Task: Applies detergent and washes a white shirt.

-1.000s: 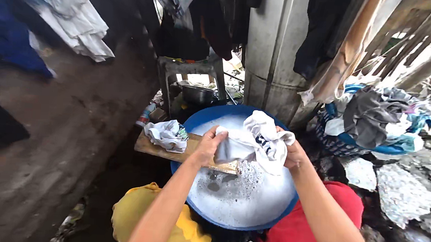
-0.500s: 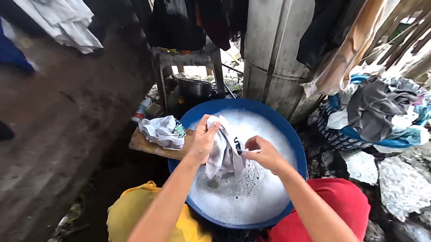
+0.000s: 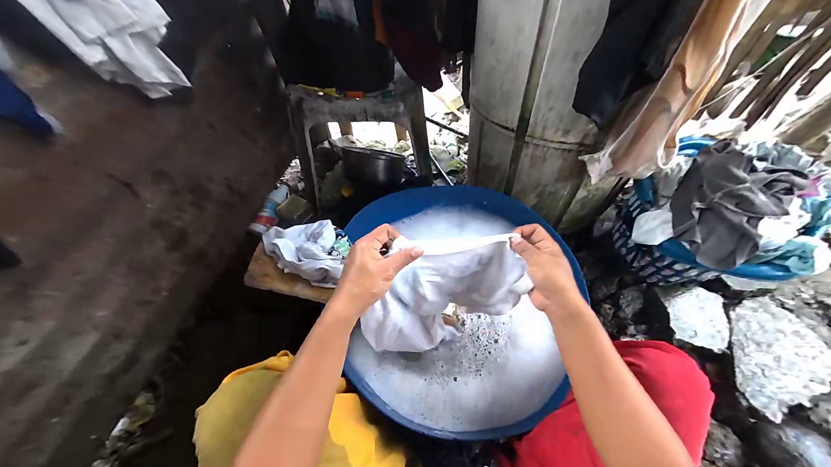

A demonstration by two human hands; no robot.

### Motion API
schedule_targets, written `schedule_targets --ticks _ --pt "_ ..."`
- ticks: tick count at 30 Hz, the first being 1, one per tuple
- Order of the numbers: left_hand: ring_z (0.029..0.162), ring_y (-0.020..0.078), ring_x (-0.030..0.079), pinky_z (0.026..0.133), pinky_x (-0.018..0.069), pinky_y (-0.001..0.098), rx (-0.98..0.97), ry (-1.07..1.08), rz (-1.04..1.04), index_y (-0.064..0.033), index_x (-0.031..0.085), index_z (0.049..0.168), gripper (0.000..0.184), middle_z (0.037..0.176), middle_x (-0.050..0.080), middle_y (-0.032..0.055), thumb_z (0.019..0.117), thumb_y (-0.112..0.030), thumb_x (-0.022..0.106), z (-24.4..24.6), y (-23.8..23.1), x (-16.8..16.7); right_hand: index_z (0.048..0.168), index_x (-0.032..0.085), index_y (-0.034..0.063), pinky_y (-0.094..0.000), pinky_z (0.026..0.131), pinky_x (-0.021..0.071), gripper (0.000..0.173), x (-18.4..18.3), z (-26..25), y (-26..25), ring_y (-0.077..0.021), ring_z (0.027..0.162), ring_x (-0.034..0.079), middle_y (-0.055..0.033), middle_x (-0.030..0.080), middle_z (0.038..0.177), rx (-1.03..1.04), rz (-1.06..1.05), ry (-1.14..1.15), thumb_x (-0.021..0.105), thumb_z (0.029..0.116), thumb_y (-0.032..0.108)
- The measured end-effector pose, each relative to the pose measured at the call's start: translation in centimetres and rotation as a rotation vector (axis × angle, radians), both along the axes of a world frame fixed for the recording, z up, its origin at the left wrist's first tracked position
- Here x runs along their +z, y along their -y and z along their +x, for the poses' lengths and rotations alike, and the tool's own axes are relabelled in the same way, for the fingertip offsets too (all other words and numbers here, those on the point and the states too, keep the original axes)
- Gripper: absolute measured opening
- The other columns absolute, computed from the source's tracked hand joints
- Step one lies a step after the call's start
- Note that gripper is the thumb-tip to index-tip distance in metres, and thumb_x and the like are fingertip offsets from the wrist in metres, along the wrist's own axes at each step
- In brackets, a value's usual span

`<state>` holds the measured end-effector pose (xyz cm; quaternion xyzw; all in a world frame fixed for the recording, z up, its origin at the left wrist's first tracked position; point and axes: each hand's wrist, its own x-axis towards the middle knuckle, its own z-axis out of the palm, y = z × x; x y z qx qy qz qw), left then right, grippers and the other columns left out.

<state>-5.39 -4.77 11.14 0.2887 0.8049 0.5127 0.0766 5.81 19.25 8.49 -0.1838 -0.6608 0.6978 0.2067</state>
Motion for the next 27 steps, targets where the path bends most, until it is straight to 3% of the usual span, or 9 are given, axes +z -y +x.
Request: schedule_targets --ticks 6,8,12,17,20,22,25,26,27 --pt "0.072 0.0164 0.057 0.067 0.0499 0.0369 -0.181 -0.072 -0.166 -0.0037 0.064 0.108 0.027 0.084 0.062 0.0086 0.0886 -0.014 0.079 0.1 0.1 0.4 0.094 0.057 0.0113 -0.0186 0.063 0.0539 0.015 2.2 2.1 -1.5 -0.0012 0.066 0.061 0.005 0.063 0.076 0.048 -0.079 -0.045 0.05 0.1049 0.004" --pt "0.074 0.0235 0.062 0.069 0.0524 0.045 -0.215 -0.137 -0.262 -0.0038 0.067 0.113 0.033 0.087 0.067 0.0133 0.0866 -0.015 0.082 0.3 0.2 0.7 0.092 0.057 0.012 -0.0185 0.061 0.0542 0.018 2.6 2.7 -1.7 -0.0012 0.064 0.061 0.0051 0.064 0.074 0.085 -0.121 -0.054 0.048 0.1051 0.004" --pt "0.083 0.0338 0.067 0.077 0.0518 0.0604 -0.194 -0.194 -0.476 -0.005 0.07 0.112 0.029 0.089 0.07 0.0164 0.0903 -0.02 0.08 -0.5 0.1 0.3 0.091 0.057 0.0136 -0.0189 0.058 0.0547 0.021 2.9 3.6 -2.3 -0.0016 0.062 0.063 0.0049 0.065 0.073 0.161 -0.215 -0.064 0.044 0.1057 0.005" --pt "0.088 0.0379 0.067 0.081 0.0505 0.0639 -0.162 -0.169 -0.543 -0.0042 0.07 0.112 0.028 0.093 0.07 0.019 0.0927 -0.023 0.077 -0.8 0.3 -0.2 0.089 0.06 0.0128 -0.0209 0.058 0.0564 0.026 3.1 4.0 -2.7 -0.0037 0.063 0.065 0.002 0.068 0.073 0.177 -0.31 -0.091 0.042 0.1056 0.006" --pt "0.086 0.0402 0.066 0.077 0.05 0.0648 -0.111 -0.177 -0.547 -0.0035 0.069 0.109 0.024 0.09 0.068 0.0207 0.094 -0.022 0.076 -0.7 0.3 -0.2 0.092 0.06 0.0135 -0.021 0.059 0.0572 0.025 3.2 4.2 -2.9 -0.0034 0.064 0.066 0.0026 0.068 0.074 0.157 -0.316 -0.088 0.04 0.1064 0.007" --pt "0.092 0.0424 0.065 0.079 0.0496 0.0652 -0.073 -0.218 -0.517 -0.0019 0.068 0.107 0.024 0.098 0.067 0.022 0.0933 -0.02 0.076 -0.6 0.3 -0.3 0.093 0.061 0.0136 -0.0208 0.059 0.0575 0.025 3.3 4.2 -2.9 -0.0033 0.064 0.066 0.0027 0.068 0.074 0.144 -0.32 -0.091 0.041 0.107 0.008" --pt "0.112 0.0448 0.059 0.096 0.0455 0.064 -0.108 -0.249 -0.465 0.0019 0.068 0.113 0.027 0.119 0.065 0.0238 0.0934 -0.015 0.075 -1.3 0.6 -0.9 0.091 0.062 0.0137 -0.0205 0.059 0.0577 0.026 3.2 4.3 -3.0 -0.0029 0.064 0.066 0.0028 0.069 0.074 0.173 -0.297 -0.114 0.041 0.1056 0.007" --pt "0.106 0.0426 0.063 0.092 0.0478 0.063 -0.13 -0.249 -0.455 0.0013 0.068 0.114 0.026 0.112 0.068 0.0228 0.0936 -0.015 0.074 -1.5 0.7 -1.0 0.091 0.062 0.0138 -0.0201 0.058 0.0576 0.026 3.2 4.4 -3.1 -0.0025 0.063 0.066 0.003 0.069 0.073 0.188 -0.277 -0.124 0.041 0.1051 0.006" --pt "0.09 0.0384 0.066 0.079 0.0507 0.0601 -0.155 -0.244 -0.44 -0.0001 0.067 0.108 0.022 0.095 0.068 0.0206 0.094 -0.015 0.074 -1.6 0.9 -0.9 0.09 0.062 0.0141 -0.0198 0.058 0.0571 0.027 3.2 4.5 -3.3 -0.002 0.062 0.065 0.0034 0.068 0.072 0.199 -0.258 -0.132 0.041 0.1039 0.005"
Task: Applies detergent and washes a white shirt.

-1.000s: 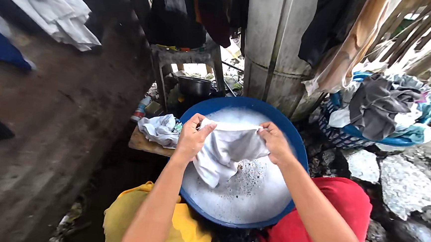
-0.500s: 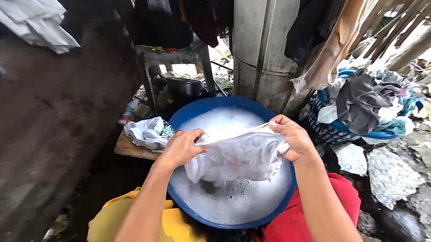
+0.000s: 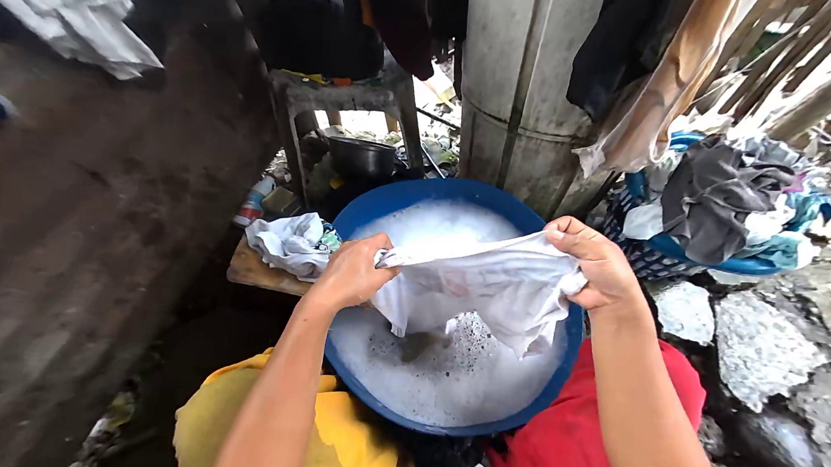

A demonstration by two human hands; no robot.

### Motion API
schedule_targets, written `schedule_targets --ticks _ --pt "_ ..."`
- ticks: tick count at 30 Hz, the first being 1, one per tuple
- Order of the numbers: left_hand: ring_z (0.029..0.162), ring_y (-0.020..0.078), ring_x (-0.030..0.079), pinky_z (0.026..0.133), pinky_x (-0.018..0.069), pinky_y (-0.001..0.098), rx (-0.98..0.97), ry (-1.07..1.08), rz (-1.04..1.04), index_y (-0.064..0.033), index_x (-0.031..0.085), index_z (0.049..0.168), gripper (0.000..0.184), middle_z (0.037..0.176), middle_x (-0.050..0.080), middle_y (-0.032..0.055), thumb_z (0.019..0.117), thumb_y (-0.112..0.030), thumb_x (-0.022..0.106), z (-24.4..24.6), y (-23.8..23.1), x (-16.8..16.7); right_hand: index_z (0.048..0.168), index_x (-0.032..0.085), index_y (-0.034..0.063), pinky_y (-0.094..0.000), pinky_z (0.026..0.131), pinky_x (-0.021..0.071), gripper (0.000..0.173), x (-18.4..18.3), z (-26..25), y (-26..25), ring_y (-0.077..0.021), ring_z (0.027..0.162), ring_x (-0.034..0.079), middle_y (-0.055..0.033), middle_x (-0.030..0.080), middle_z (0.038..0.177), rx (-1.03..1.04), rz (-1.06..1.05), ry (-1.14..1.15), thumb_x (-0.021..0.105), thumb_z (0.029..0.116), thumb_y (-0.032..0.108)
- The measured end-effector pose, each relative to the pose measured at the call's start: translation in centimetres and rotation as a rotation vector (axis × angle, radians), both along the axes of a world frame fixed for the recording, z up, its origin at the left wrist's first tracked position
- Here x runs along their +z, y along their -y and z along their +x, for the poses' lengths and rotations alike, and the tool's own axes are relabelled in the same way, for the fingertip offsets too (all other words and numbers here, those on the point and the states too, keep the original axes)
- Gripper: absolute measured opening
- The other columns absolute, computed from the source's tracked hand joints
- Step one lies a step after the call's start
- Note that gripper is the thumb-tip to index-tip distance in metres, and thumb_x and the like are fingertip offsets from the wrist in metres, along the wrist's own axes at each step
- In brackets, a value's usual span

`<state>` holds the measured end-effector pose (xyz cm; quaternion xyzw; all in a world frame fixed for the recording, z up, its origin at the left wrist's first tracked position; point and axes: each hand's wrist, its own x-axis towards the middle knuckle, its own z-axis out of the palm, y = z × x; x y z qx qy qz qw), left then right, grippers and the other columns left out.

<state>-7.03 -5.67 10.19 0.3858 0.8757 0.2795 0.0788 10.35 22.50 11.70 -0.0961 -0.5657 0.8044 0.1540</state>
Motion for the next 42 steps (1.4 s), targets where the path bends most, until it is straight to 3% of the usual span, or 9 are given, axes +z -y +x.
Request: schedule_targets --ticks 4,7,9,14,18,23,28,36,42 --pt "0.077 0.0291 0.065 0.071 0.0518 0.0541 -0.005 0.052 0.121 0.0003 0.065 0.103 0.019 0.083 0.066 0.0165 0.0927 -0.012 0.073 -0.2 0.7 1.7 0.091 0.061 0.0144 -0.019 0.059 0.0576 0.025 0.0 -0.4 -0.4 -0.0008 0.063 0.065 0.0052 0.068 0.073 -0.029 0.073 -0.012 0.042 0.1041 0.005" --pt "0.115 0.0458 0.061 0.099 0.0469 0.0641 0.317 -0.059 0.242 0.0031 0.058 0.131 0.042 0.125 0.062 0.0297 0.0944 -0.013 0.071 -1.2 -0.6 0.3 0.111 0.06 0.0068 -0.025 0.069 0.0548 0.012 -3.2 -3.3 0.2 -0.0056 0.076 0.062 -0.0002 0.064 0.09 -0.261 0.31 0.19 0.05 0.1059 0.01" --pt "0.133 0.0485 0.049 0.108 0.0401 0.065 0.43 -0.057 0.194 -0.001 0.048 0.147 0.056 0.144 0.051 0.0289 0.097 -0.017 0.068 -2.1 -1.0 -1.4 0.135 0.055 -0.001 -0.0427 0.086 0.0523 0.032 -5.9 -4.9 -0.1 -0.0239 0.101 0.063 -0.0187 0.065 0.118 -0.273 0.5 0.369 0.052 0.1066 0.013" --pt "0.121 0.053 0.057 0.098 0.0409 0.0751 0.353 0.173 -0.456 0.0053 0.067 0.12 0.045 0.123 0.063 0.0341 0.1025 -0.035 0.061 -2.4 0.5 -3.8 0.138 0.054 -0.0026 -0.0535 0.089 0.0491 0.037 -11.4 -5.5 -0.9 -0.0354 0.108 0.061 -0.0271 0.061 0.13 -0.167 0.5 0.654 0.056 0.1063 0.017" --pt "0.123 0.0495 0.057 0.102 0.0416 0.0683 0.346 0.359 -0.769 0.0085 0.06 0.13 0.061 0.128 0.06 0.0341 0.0994 -0.044 0.064 -2.0 1.3 -6.7 0.129 0.06 -0.0079 -0.0628 0.101 0.0444 0.035 -15.2 -5.0 -0.1 -0.0448 0.122 0.058 -0.0329 0.061 0.129 -0.15 0.512 0.844 0.059 0.1037 0.016" --pt "0.131 0.0399 0.053 0.108 0.0413 0.0535 0.795 0.816 -0.061 0.0076 0.047 0.143 0.062 0.142 0.053 0.0288 0.1061 -0.041 0.054 -0.7 2.2 -11.0 0.142 0.048 -0.0131 -0.0553 0.115 0.0357 0.052 -16.9 -3.2 4.1 -0.044 0.143 0.041 -0.0349 0.042 0.151 -0.284 0.233 1.05 0.06 0.1037 0.02" --pt "0.134 0.0349 0.051 0.107 0.0457 0.047 1.076 1.032 0.692 0.0014 0.037 0.15 0.06 0.152 0.044 0.0247 0.1092 -0.042 0.045 0.3 0.7 -15.4 0.147 0.039 -0.0113 -0.0554 0.109 0.0387 0.051 -17.0 -2.6 7.0 -0.0402 0.137 0.044 -0.0314 0.04 0.152 -0.419 -0.167 0.972 0.053 0.106 0.015" --pt "0.12 0.0309 0.059 0.097 0.05 0.0416 1.111 0.978 0.705 0.0013 0.038 0.149 0.057 0.148 0.047 0.0243 0.1114 -0.042 0.037 2.9 0.4 -15.9 0.154 0.033 0.0043 -0.0578 0.105 0.0415 0.06 -18.6 -3.8 4.9 -0.0357 0.137 0.044 -0.0231 0.039 0.155 -0.469 -0.528 0.766 0.056 0.1037 0.028" --pt "0.106 0.0333 0.059 0.091 0.0508 0.0468 1.233 0.772 0.698 0.0072 0.041 0.144 0.056 0.13 0.055 0.029 0.1131 -0.039 0.032 6.5 -2.1 -15.9 0.142 0.047 -0.0117 -0.0544 0.112 0.0412 0.056 -17.8 -6.0 3.7 -0.0432 0.134 0.051 -0.0346 0.052 0.142 -0.28 0.244 0.867 0.064 0.1025 0.023"
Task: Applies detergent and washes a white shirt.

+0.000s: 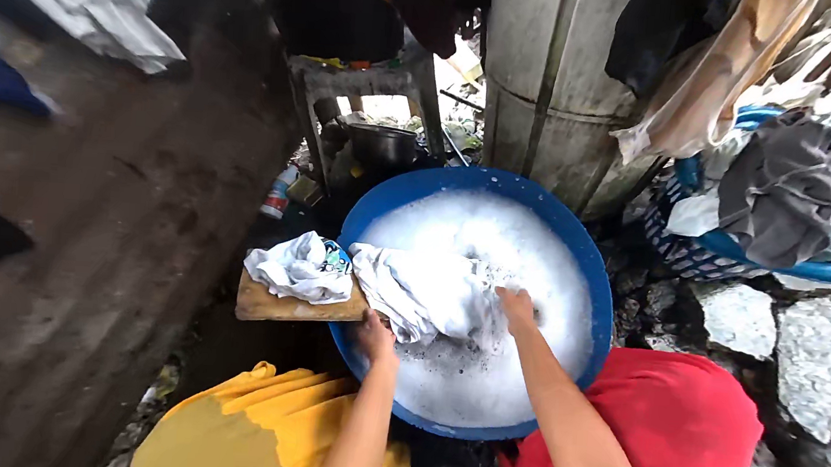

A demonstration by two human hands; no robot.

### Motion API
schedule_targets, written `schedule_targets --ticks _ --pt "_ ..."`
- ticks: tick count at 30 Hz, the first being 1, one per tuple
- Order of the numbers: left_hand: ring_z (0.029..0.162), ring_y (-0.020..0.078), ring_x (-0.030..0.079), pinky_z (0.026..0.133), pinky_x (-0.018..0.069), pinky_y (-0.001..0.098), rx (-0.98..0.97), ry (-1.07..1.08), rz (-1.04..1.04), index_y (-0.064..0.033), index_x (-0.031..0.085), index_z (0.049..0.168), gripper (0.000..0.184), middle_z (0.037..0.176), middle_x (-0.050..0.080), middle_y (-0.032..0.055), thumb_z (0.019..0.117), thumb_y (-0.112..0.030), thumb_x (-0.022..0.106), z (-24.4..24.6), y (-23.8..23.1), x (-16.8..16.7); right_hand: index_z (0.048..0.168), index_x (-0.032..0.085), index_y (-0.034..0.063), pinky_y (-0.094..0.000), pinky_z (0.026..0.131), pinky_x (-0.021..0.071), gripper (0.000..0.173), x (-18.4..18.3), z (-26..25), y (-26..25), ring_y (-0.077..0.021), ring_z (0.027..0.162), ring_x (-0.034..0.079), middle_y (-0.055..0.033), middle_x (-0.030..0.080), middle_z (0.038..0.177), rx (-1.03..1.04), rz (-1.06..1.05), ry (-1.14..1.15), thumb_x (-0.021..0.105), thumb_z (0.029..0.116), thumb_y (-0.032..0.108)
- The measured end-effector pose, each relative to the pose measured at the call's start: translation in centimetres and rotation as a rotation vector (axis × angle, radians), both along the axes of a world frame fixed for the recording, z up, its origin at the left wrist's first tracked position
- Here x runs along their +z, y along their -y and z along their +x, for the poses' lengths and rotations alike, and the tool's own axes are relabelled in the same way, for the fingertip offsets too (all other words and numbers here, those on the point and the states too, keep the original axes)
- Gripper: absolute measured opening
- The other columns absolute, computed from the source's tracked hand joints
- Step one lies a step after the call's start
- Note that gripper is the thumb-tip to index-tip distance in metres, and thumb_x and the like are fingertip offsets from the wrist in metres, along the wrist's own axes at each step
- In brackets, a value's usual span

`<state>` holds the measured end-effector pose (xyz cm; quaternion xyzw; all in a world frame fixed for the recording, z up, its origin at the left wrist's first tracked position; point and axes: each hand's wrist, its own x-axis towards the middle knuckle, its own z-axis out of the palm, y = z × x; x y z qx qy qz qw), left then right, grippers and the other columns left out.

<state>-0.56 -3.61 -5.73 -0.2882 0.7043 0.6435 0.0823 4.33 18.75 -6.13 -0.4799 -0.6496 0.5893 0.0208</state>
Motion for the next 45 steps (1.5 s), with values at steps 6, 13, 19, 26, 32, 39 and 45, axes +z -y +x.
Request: schedule_targets --ticks 6,13,19,26,32,39,45 --pt "0.104 0.0356 0.059 0.094 0.0483 0.0484 -0.115 -0.103 -0.28 0.0136 0.047 0.134 0.056 0.117 0.059 0.0301 0.1013 -0.028 0.066 2.3 -2.0 0.3 0.131 0.061 -0.0071 -0.0627 0.105 0.0451 0.052 -1.6 -2.0 1.0 -0.0473 0.125 0.06 -0.0328 0.063 0.129 0.359 0.3 0.124 0.068 0.0999 0.034" --pt "0.115 0.0385 0.06 0.101 0.0457 0.052 -0.157 -0.138 -0.45 0.0076 0.066 0.121 0.03 0.121 0.064 0.0279 0.1021 -0.016 0.062 2.4 -1.7 0.3 0.129 0.062 -0.0074 -0.0603 0.106 0.0455 0.041 -2.5 -2.3 2.0 -0.0453 0.124 0.061 -0.0316 0.065 0.127 0.295 0.242 0.115 0.056 0.1068 0.027" --pt "0.118 0.0347 0.059 0.103 0.0443 0.0505 -0.048 -0.04 -0.214 0.0062 0.063 0.128 0.034 0.127 0.063 0.0257 0.105 -0.019 0.059 3.2 -3.1 1.1 0.129 0.057 -0.0125 -0.0514 0.103 0.0449 0.039 -1.4 -1.4 1.7 -0.0377 0.122 0.056 -0.0311 0.058 0.132 -0.048 -0.194 -0.135 0.063 0.1028 0.015" --pt "0.123 0.0365 0.053 0.104 0.0435 0.0495 0.005 -0.106 -0.022 0.0126 0.049 0.135 0.039 0.135 0.054 0.0315 0.1118 -0.015 0.036 3.7 -2.2 3.7 0.132 0.056 -0.0128 -0.0537 0.11 0.0415 0.048 -0.6 -0.9 2.1 -0.0408 0.13 0.054 -0.0326 0.056 0.138 0.18 -0.083 0.015 0.068 0.1004 0.022" --pt "0.124 0.0296 0.057 0.102 0.0474 0.0476 -0.219 0.018 0.302 0.0002 0.047 0.144 0.049 0.14 0.055 0.0211 0.1119 -0.035 0.036 4.0 -0.6 4.7 0.135 0.056 -0.0098 -0.0588 0.111 0.0412 0.046 -1.5 -0.4 3.0 -0.0443 0.132 0.055 -0.0326 0.058 0.137 0.398 0.098 0.127 0.061 0.1033 0.023" --pt "0.096 0.0128 0.066 0.087 0.0567 0.0335 -0.214 -0.447 0.158 0.0063 0.049 0.133 0.033 0.111 0.064 0.0139 0.1111 -0.015 0.038 3.7 1.2 9.9 0.126 0.058 -0.0096 -0.0504 0.093 0.0473 0.032 0.6 0.4 1.9 -0.033 0.109 0.057 -0.027 0.06 0.122 -0.091 -0.169 -0.254 0.063 0.0977 0.005" --pt "0.083 0.0069 0.07 0.078 0.0614 0.0291 -0.259 -0.505 0.207 -0.0004 0.053 0.122 0.024 0.093 0.069 0.0016 0.1108 -0.013 0.036 4.4 4.7 13.3 0.125 0.052 0.0028 -0.0366 0.072 0.0546 0.027 4.7 0.3 -0.9 -0.0187 0.082 0.062 -0.0123 0.061 0.097 -0.172 -0.564 -0.422 0.055 0.0975 0.0"
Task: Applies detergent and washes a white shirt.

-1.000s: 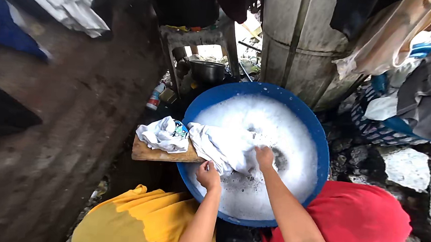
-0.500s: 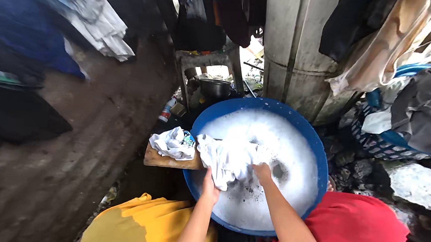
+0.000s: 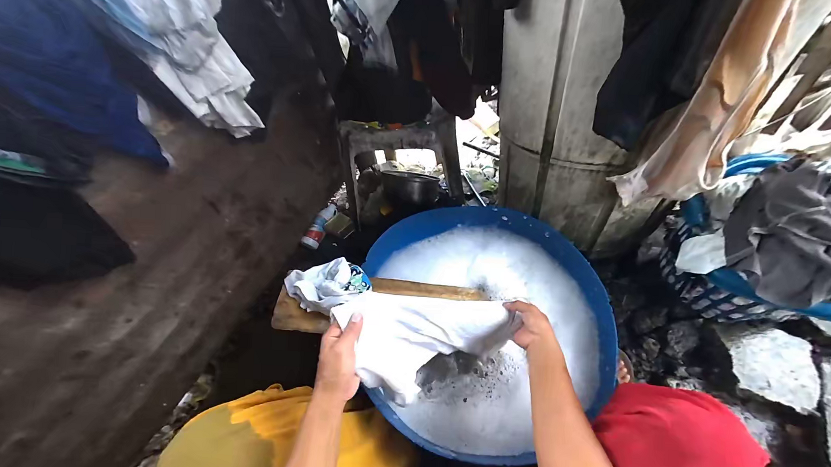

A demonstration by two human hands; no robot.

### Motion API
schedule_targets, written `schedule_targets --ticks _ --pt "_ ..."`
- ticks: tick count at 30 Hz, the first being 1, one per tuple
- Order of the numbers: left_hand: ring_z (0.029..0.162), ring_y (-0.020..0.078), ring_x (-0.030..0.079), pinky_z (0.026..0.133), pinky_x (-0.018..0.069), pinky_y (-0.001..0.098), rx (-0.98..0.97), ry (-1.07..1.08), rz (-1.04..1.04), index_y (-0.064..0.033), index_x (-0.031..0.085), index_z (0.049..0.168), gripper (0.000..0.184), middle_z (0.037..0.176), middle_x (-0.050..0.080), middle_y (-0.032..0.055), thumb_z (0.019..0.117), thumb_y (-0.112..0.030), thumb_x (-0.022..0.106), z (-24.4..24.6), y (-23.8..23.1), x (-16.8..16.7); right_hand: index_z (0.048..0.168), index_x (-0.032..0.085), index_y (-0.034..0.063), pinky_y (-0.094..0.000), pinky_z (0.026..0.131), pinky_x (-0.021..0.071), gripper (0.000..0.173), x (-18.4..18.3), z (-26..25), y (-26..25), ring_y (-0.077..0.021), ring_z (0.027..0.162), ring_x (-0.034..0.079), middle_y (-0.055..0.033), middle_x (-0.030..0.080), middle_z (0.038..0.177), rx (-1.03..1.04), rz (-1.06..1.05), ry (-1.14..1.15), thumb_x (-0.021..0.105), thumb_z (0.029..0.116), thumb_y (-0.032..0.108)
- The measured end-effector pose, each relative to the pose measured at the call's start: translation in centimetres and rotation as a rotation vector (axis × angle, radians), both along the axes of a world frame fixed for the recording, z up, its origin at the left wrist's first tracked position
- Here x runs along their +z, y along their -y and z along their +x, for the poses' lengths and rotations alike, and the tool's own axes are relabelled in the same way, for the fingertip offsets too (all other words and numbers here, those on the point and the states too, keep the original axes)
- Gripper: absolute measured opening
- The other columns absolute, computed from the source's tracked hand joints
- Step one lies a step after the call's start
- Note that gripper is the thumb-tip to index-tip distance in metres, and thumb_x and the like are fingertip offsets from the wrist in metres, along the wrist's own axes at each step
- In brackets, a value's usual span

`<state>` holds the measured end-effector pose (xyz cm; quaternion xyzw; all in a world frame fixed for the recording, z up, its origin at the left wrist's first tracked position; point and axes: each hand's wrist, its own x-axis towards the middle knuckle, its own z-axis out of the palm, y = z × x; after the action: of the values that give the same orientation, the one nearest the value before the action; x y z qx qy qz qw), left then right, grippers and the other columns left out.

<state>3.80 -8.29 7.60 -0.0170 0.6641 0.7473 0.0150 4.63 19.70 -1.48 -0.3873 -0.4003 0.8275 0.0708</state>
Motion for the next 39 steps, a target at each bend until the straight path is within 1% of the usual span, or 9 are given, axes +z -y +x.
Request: schedule_targets --ticks 6,9,12,14,17,22,25,32,39 --pt "0.08 0.0042 0.071 0.077 0.0623 0.0263 -0.008 -0.052 -0.031 -0.0029 0.057 0.114 0.022 0.088 0.072 -0.0037 0.1085 -0.009 0.036 -0.4 3.3 -0.7 0.108 0.05 0.003 -0.0344 0.069 0.0557 0.023 0.7 0.3 -2.8 -0.0153 0.074 0.06 -0.0074 0.059 0.087 -0.086 0.119 -0.154 0.055 0.0931 -0.014" --pt "0.084 0.005 0.07 0.079 0.0605 0.0263 0.026 0.021 -0.153 0.0012 0.057 0.118 0.022 0.094 0.07 0.0016 0.1087 -0.01 0.041 -1.9 3.6 -1.8 0.116 0.051 0.0038 -0.0337 0.07 0.0558 0.028 1.5 -0.8 -3.0 -0.0135 0.076 0.061 -0.006 0.06 0.093 -0.177 0.213 -0.154 0.061 0.0932 -0.009" --pt "0.119 0.0273 0.061 0.105 0.0467 0.0436 0.004 0.143 -0.557 0.0106 0.055 0.133 0.036 0.128 0.062 0.026 0.1078 -0.014 0.049 -5.0 2.5 -4.9 0.132 0.054 -0.0017 -0.0365 0.076 0.051 0.031 -0.9 -3.2 -3.5 -0.0181 0.092 0.06 -0.0134 0.063 0.113 -0.111 0.46 0.022 0.056 0.1024 0.009" --pt "0.133 0.0438 0.052 0.113 0.0369 0.0574 -0.101 0.186 -0.89 0.0123 0.05 0.139 0.042 0.138 0.054 0.0351 0.1085 -0.016 0.047 -6.6 1.9 -6.7 0.143 0.048 -0.0072 -0.0531 0.102 0.0479 0.044 -3.1 -3.6 -4.4 -0.0368 0.125 0.057 -0.0278 0.057 0.139 0.019 0.613 0.205 0.058 0.1037 0.011" --pt "0.123 0.0462 0.06 0.103 0.0443 0.0622 -0.102 0.205 -1.216 0.006 0.059 0.132 0.04 0.126 0.063 0.0319 0.1094 -0.024 0.045 -7.2 1.0 -7.2 0.149 0.042 -0.0076 -0.0584 0.113 0.0407 0.061 -4.4 -2.5 -5.3 -0.0461 0.139 0.048 -0.0344 0.049 0.147 0.231 0.802 0.629 0.065 0.1005 0.022" --pt "0.106 0.0504 0.066 0.099 0.0435 0.0651 0.077 -0.129 -1.332 0.0104 0.071 0.104 0.041 0.101 0.07 0.0322 0.1041 -0.028 0.056 -7.6 1.3 -10.2 0.154 0.029 -0.0114 -0.0523 0.119 0.0354 0.066 -6.4 -0.3 -5.4 -0.0425 0.144 0.044 -0.0343 0.043 0.153 0.4 0.832 0.684 0.059 0.1041 0.02" --pt "0.091 0.0502 0.069 0.093 0.0444 0.0661 0.189 -0.467 -1.365 0.0086 0.072 0.083 0.038 0.08 0.071 0.027 0.0969 -0.025 0.063 -8.6 2.0 -12.4 0.142 0.047 -0.0144 -0.0522 0.116 0.0384 0.049 -5.5 -2.2 -5.2 -0.0415 0.14 0.048 -0.0335 0.05 0.147 0.458 0.821 0.777 0.057 0.1035 0.015" --pt "0.083 0.0497 0.068 0.085 0.0459 0.0655 0.207 -0.613 -1.253 0.0077 0.065 0.067 0.046 0.07 0.067 0.0251 0.0947 -0.029 0.058 -9.7 3.0 -14.1 0.132 0.056 -0.0132 -0.07 0.103 0.0439 0.053 -5.7 -11.2 -7.0 -0.0538 0.125 0.057 -0.0386 0.06 0.129 0.589 1.118 0.621 0.069 0.0979 0.026" --pt "0.07 0.0415 0.065 0.082 0.0451 0.0581 0.303 -0.65 -1.223 0.0005 0.056 0.055 0.05 0.058 0.06 0.0182 0.0922 -0.033 0.058 -10.4 3.1 -15.1 0.14 0.058 -0.0011 -0.0792 0.109 0.028 0.066 -6.8 -21.5 -2.6 -0.0529 0.135 0.048 -0.0316 0.058 0.139 0.965 1.32 0.497 0.073 0.0928 0.042"
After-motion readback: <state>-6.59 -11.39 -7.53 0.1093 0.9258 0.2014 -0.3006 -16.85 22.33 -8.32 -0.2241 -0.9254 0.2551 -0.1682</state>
